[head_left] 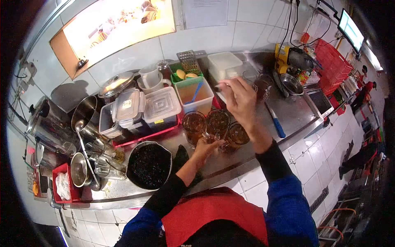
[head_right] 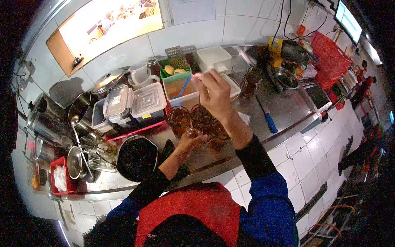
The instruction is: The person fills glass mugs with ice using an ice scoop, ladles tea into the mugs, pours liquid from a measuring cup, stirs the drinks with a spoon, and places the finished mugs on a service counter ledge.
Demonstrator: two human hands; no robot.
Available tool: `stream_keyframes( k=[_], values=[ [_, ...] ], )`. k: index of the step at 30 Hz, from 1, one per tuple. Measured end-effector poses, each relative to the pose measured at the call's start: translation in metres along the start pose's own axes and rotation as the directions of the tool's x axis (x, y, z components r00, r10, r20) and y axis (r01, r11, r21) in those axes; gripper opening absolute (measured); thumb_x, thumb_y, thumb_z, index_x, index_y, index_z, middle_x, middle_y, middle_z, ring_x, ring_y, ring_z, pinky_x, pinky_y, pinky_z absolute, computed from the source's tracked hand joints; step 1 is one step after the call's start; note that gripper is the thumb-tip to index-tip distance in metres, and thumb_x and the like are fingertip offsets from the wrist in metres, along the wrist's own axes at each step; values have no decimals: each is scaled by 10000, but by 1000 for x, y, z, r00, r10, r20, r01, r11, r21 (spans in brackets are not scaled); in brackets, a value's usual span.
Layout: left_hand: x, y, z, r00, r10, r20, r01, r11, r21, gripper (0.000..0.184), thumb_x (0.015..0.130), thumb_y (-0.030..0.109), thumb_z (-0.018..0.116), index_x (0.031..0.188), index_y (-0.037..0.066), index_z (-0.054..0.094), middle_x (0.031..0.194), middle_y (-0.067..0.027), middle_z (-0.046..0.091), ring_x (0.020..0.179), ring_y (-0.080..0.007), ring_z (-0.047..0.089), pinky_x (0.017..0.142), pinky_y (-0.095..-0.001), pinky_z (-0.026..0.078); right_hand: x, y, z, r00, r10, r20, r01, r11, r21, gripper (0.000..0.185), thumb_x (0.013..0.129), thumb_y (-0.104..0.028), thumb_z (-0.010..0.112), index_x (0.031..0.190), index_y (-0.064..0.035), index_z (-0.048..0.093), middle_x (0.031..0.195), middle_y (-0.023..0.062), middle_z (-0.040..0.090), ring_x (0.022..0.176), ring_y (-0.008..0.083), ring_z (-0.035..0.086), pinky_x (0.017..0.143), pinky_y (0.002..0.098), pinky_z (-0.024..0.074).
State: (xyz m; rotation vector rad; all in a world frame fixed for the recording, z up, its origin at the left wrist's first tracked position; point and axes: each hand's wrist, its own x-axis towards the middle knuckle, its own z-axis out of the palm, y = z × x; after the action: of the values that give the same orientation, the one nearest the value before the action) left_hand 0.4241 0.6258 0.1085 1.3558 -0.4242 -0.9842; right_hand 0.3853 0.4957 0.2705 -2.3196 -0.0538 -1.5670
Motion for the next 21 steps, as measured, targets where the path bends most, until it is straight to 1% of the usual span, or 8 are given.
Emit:
stream_keyframes(
  k=[6, 8, 9, 12, 16, 17, 19, 21],
  values=[
    [5, -18, -5, 993, 69, -92, -65, 997, 41, 188, 725, 191, 705, 809, 50, 614, 719, 8, 571, 616, -98, 487, 547, -248, 374, -26, 57, 46, 965, 202, 167, -204, 979, -8, 185, 805, -131, 582, 934, 0, 599, 814, 125, 593, 654, 216, 585, 517, 288, 446],
    [0, -15, -7, 987, 83, -137, -66, 990, 122, 189, 718, 194, 707, 794, 42, 625, 696, 5, 573, 596, -103, 492, 539, -262, 384, -39, 42, 22, 990, 123, 71, -118, 991, -62, 146, 796, -134, 593, 865, -7, 608, 727, 118, 576, 588, 180, 555, 475, 275, 410],
    [-3, -12, -7, 978, 105, -181, -68, 977, 201, 191, 711, 197, 709, 778, 33, 636, 673, 3, 576, 576, -108, 498, 531, -275, 393, -48, 26, 1, 947, 267, 178, -256, 963, -84, 135, 784, -146, 599, 797, -11, 605, 667, 128, 554, 560, 222, 544, 480, 312, 405],
    [-13, 3, -6, 955, 129, -267, 0, 899, 437, 188, 693, 192, 709, 729, 24, 631, 629, 7, 562, 544, -112, 496, 525, -284, 410, -92, -12, -61, 673, 470, 571, -449, 873, -191, 229, 766, -217, 625, 675, -7, 608, 556, 125, 530, 520, 229, 547, 489, 339, 409],
    [-6, -14, -7, 910, 318, -267, -151, 852, 502, 190, 676, 181, 706, 722, 17, 624, 638, 1, 569, 564, -117, 511, 539, -278, 419, -165, -49, -58, 274, 705, 655, -764, 573, -297, 442, 755, -279, 645, 1088, -5, 550, 966, 194, 591, 869, 268, 593, 761, 319, 461],
    [4, -28, -10, 918, 310, -247, -197, 897, 395, 171, 685, 165, 685, 727, 10, 625, 639, -24, 587, 581, -123, 534, 549, -279, 434, -185, -48, -45, 277, 703, 655, -761, 577, -297, 442, 755, -279, 645, 1088, -5, 550, 966, 194, 591, 869, 268, 593, 761, 319, 461],
    [11, -33, -10, 926, 308, -220, -242, 928, 282, 154, 694, 148, 663, 731, 3, 626, 639, -48, 604, 599, -130, 557, 558, -280, 450, -215, -38, -19, 576, 590, 566, -784, 595, 178, 630, 769, -282, 639, 1285, -53, 359, 1131, 142, 501, 1022, 239, 507, 780, 329, 451],
    [9, -25, -5, 965, 212, -155, -224, 972, -70, 93, 688, 76, 653, 723, 6, 604, 646, -22, 584, 575, -108, 534, 528, -263, 435, -218, -35, -13, 496, 624, 604, -843, 513, 162, 635, 770, -277, 640, 1285, -53, 344, 1179, 123, 456, 1065, 242, 468, 808, 344, 437]
  ],
)
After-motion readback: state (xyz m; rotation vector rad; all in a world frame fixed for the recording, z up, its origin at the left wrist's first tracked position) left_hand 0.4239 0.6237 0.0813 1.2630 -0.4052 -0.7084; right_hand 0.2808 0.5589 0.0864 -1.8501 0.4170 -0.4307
